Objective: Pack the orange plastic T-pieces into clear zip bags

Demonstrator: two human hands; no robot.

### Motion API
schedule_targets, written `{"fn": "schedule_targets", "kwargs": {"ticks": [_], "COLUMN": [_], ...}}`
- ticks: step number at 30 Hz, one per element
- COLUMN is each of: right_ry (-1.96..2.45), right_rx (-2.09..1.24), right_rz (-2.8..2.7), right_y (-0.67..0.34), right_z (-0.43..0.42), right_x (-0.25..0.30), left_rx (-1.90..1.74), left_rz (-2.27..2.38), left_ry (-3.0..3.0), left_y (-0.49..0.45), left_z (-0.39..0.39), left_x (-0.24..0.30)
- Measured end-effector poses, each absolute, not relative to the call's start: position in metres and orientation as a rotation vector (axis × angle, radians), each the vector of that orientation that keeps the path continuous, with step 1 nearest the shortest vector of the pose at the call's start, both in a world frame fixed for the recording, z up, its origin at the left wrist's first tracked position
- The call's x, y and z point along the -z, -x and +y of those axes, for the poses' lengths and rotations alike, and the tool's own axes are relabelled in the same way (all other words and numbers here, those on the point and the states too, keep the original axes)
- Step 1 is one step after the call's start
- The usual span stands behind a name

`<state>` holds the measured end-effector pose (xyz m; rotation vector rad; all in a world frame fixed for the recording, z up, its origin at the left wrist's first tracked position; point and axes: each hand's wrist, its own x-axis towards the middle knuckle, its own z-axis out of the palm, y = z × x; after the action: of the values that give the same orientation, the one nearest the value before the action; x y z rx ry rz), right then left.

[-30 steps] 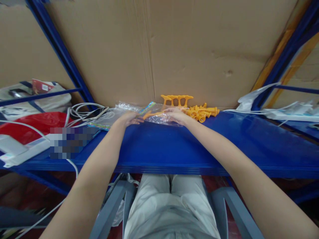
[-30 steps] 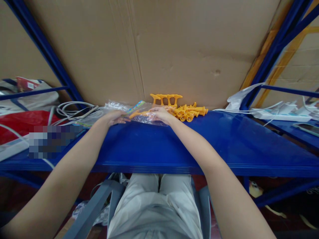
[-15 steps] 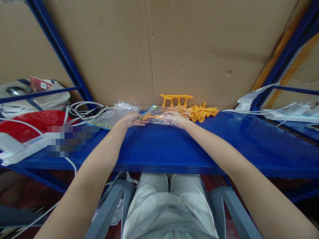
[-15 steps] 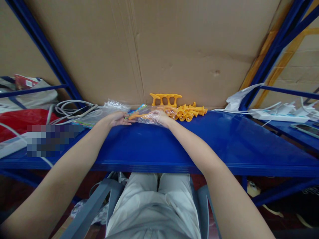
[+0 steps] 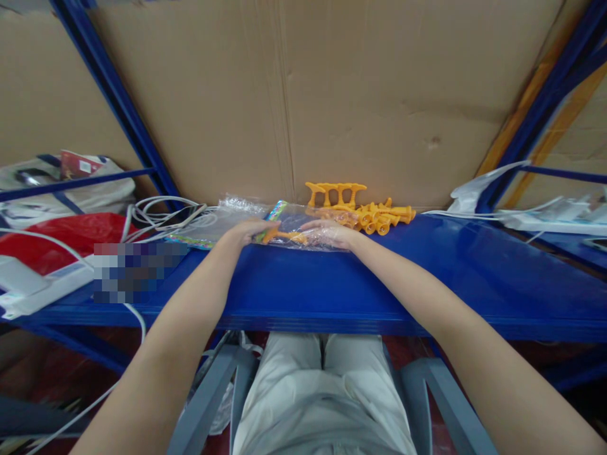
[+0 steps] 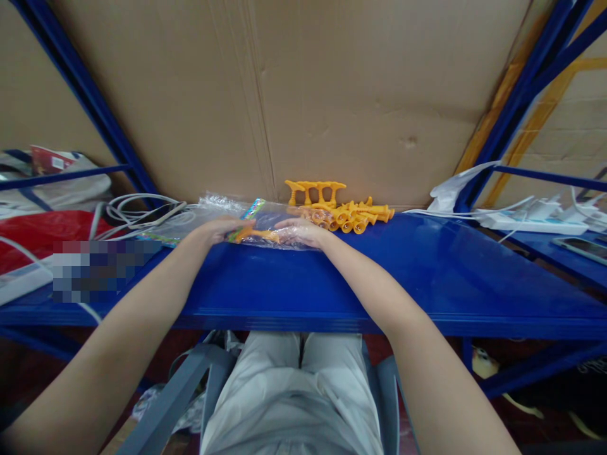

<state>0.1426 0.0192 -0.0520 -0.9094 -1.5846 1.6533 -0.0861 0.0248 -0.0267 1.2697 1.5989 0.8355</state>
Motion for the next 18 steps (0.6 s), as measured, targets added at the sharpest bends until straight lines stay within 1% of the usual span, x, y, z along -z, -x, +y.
{"fn": "schedule_targets", "kwargs": {"ticks": [4, 6, 11, 15, 18], "right_ry": [0.900, 0.917, 1.088, 1.146, 1.202], "right_rx": [-1.658, -1.594, -1.129, -0.743, -0.508], "right_rz": [-1.599, -1.628, -1.712, -1.600, -1.508], "right_y": [-0.142, -0.141, -0.151, -0.174, -0.198], "right_z": [0.019, 0.022, 0.031, 0.044, 0.055], "right_x": [0.051, 0.050, 0.038, 0.023, 0.013], "left_rx": [-0.799, -0.815, -0.835, -0.813, -0.834], "left_rz": [1.621, 1.641, 1.732, 1.865, 1.804], "left_ry": [-1.274, -1.229, -1.143, -1.179, -1.268], "left_y": [0.085, 0.088, 0.100, 0.109, 0.113], "left_z": [0.027, 0.029, 0.034, 0.039, 0.043], "left_x": [0.029, 0.027, 0.024, 0.029, 0.035]}}
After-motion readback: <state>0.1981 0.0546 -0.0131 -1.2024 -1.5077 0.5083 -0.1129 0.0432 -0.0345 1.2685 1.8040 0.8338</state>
